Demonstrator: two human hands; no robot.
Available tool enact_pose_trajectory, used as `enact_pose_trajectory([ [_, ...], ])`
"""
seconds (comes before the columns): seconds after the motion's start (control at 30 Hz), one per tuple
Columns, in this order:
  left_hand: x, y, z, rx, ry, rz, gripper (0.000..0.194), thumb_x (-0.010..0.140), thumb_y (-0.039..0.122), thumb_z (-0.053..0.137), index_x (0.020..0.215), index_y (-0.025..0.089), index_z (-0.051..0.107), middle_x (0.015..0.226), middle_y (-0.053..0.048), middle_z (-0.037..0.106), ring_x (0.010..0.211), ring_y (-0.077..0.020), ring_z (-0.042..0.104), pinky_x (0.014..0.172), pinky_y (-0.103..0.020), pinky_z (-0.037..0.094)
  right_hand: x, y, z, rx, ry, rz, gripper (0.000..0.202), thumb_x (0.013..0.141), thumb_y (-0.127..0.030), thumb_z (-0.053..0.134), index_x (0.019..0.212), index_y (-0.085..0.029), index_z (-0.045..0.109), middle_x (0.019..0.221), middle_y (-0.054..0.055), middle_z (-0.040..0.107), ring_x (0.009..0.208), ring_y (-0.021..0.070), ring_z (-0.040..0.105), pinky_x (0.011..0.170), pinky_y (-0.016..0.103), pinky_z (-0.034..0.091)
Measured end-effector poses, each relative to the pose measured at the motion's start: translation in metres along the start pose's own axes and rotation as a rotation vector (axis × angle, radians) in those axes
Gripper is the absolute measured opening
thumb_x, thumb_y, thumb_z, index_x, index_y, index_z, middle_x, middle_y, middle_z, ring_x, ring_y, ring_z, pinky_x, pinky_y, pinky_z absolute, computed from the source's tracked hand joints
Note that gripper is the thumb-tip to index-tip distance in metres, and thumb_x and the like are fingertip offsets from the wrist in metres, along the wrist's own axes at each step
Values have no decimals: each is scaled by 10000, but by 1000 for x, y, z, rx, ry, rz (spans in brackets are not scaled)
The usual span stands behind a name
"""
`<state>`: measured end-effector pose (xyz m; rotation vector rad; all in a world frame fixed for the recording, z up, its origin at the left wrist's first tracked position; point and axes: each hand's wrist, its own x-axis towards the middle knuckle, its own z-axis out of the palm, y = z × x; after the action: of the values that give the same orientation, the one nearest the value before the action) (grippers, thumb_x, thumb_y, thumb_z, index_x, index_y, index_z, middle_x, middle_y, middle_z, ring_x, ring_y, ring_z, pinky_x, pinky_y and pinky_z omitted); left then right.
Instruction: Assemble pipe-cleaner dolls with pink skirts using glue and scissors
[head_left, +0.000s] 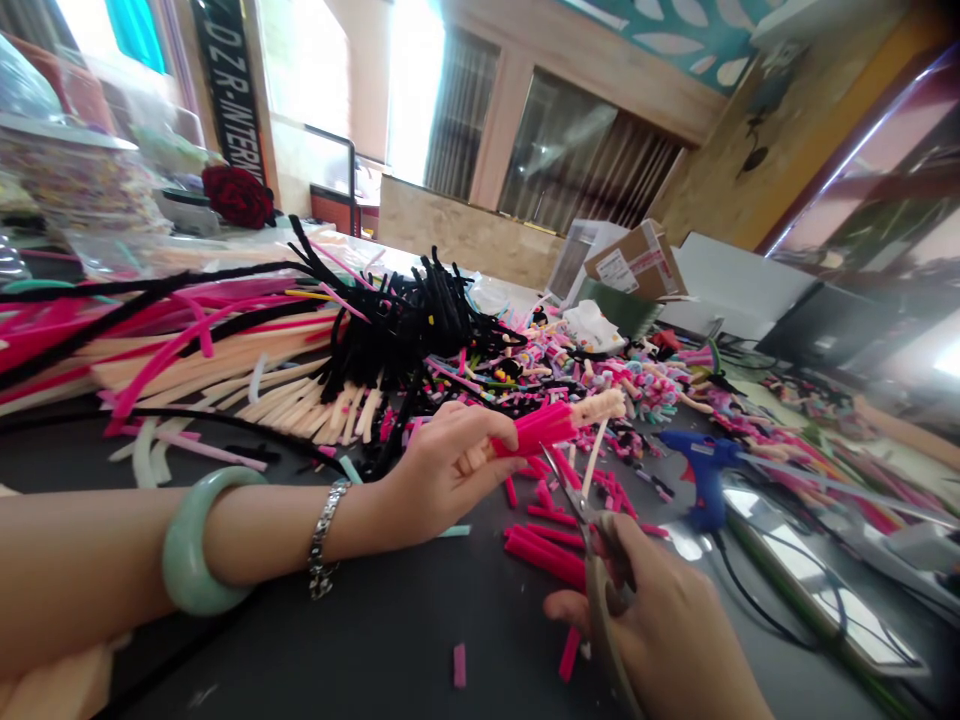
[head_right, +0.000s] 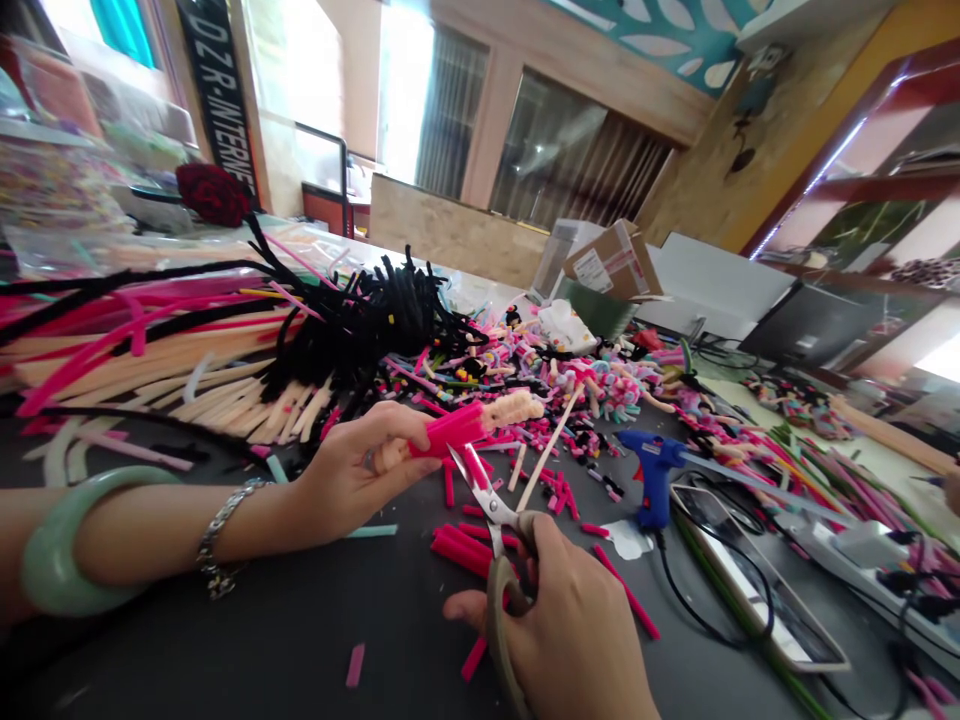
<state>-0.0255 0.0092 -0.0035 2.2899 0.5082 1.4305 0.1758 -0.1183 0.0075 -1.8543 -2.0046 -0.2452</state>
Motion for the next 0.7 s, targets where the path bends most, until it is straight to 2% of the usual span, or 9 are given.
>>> enact_pose_trajectory([
  [0.2,1,-1,-2,8,-4,53,85,862,252,617,879,187,566,830,-41,649,771,-163,577,730,-294,453,-1,0,-1,45,-13,-20,489,701,-726,590,704,-251,473,564,-36,620,458,162,590,433,239,424],
  [0.3,4,-4,-1,-5,13,146,74,847,205,636,870,186,569,815,-32,661,770,-159,596,746,-303,457,-1,1,0,49,-8,-21,449,734,-678,601,693,-251,471,550,-43,610,438,150,570,423,230,408],
  [0.4,5,-6,-1,-19,20,222,99,833,152,647,883,185,569,835,-29,676,796,-152,616,785,-314,453,-1,1,-1,49,8,-27,464,732,-700,582,683,-250,481,539,-41,612,421,150,564,411,230,401],
  [0.53,6,-5,-1,31,46,252,112,828,122,646,875,188,569,850,-27,687,804,-145,622,799,-321,440,-2,0,-2,54,-1,-12,510,707,-759,542,701,-250,521,523,-39,619,411,159,567,401,237,397],
  [0.7,6,-3,-2,83,60,255,92,824,118,646,839,180,580,862,-34,705,779,-142,626,791,-326,424,-6,0,-1,89,-76,69,492,734,-737,535,692,-247,522,498,-45,596,407,151,537,405,236,379],
])
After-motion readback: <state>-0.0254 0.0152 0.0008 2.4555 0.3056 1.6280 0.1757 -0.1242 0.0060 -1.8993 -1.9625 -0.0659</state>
